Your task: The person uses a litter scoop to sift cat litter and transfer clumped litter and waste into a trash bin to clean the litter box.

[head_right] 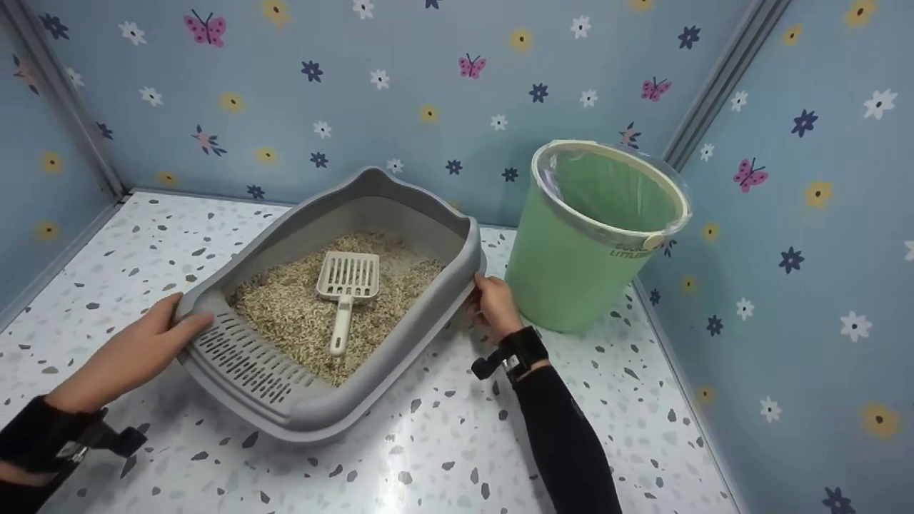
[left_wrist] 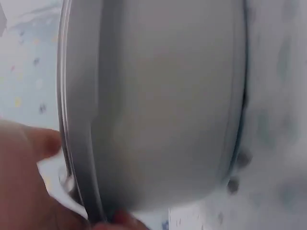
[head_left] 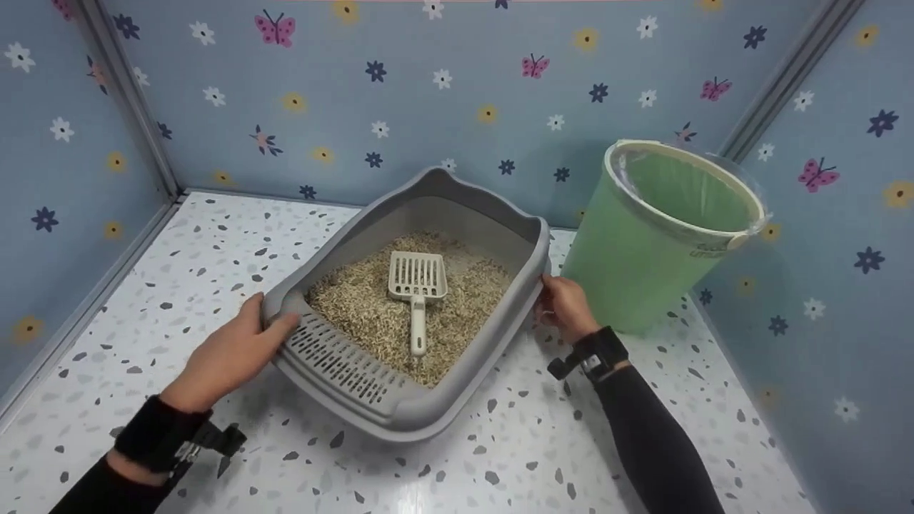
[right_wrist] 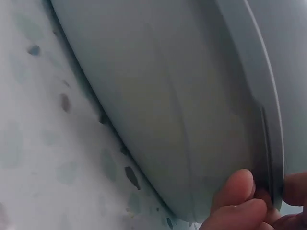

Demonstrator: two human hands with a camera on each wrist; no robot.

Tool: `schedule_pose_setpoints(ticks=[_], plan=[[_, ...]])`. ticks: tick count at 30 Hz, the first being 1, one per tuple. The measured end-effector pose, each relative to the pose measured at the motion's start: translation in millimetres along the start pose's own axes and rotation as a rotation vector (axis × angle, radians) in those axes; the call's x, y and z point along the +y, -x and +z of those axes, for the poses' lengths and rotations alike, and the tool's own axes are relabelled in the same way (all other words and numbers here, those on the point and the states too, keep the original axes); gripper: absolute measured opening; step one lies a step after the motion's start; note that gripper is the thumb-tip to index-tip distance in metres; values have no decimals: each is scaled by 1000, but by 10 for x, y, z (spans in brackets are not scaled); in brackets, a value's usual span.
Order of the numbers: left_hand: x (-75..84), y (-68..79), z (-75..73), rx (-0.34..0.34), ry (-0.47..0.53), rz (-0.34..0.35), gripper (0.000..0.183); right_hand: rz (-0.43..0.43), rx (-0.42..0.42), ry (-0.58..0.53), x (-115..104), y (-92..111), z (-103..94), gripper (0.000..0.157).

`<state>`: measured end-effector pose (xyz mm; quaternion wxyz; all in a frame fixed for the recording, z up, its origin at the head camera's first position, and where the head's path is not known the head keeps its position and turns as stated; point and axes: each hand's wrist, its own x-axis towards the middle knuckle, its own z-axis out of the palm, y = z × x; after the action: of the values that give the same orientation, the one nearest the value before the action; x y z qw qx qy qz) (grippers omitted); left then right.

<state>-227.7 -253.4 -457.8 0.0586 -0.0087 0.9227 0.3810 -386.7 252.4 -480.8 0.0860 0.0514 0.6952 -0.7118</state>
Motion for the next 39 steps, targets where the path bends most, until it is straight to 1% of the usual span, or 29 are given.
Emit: schedule_pose_setpoints(ticks=[2,4,6,8,10,14,19,21,23,24,26,28,29,32,35,37,39], plan=[[45,-2,75,37,-4,-27,105,7,3,-67,-20,-47,-23,43],[61,-41,121,73,-9,-43,102,9,-16,-124,-20,-62,-39,43],[46,-107,125,105,-13,-47,98,3,-49,-153,-4,-51,-47,43],[2,-174,92,108,-8,-34,96,-9,-79,-165,24,-16,-53,42],[-57,-250,35,92,10,-16,95,-18,-101,-176,58,41,-59,40],[-198,-413,-118,30,39,15,97,-12,-120,-177,136,221,-55,34],[-349,-669,-324,-34,90,44,99,-6,-148,-162,182,453,-19,28],[-381,-761,-376,-47,104,51,98,0,-162,-153,178,505,-24,27],[-386,-804,-388,-49,124,51,100,4,-144,-141,172,516,-37,30],[-385,-803,-376,-51,137,49,102,10,-121,-131,165,510,-45,32],[-368,-740,-332,-45,161,41,104,9,-57,-74,148,459,-64,41],[-329,-608,-259,-37,177,20,107,-8,23,12,118,371,-89,50],[-306,-529,-207,-29,195,19,107,-17,58,57,100,319,-104,52],[-212,-280,-26,-6,262,13,105,-50,137,171,39,152,-163,52],[-110,-119,158,30,337,19,98,-64,158,190,-1,38,-216,44],[-71,-76,225,47,337,4,97,-67,144,181,3,8,-236,41],[-65,-77,244,61,312,-14,96,-78,116,168,29,10,-247,39]])
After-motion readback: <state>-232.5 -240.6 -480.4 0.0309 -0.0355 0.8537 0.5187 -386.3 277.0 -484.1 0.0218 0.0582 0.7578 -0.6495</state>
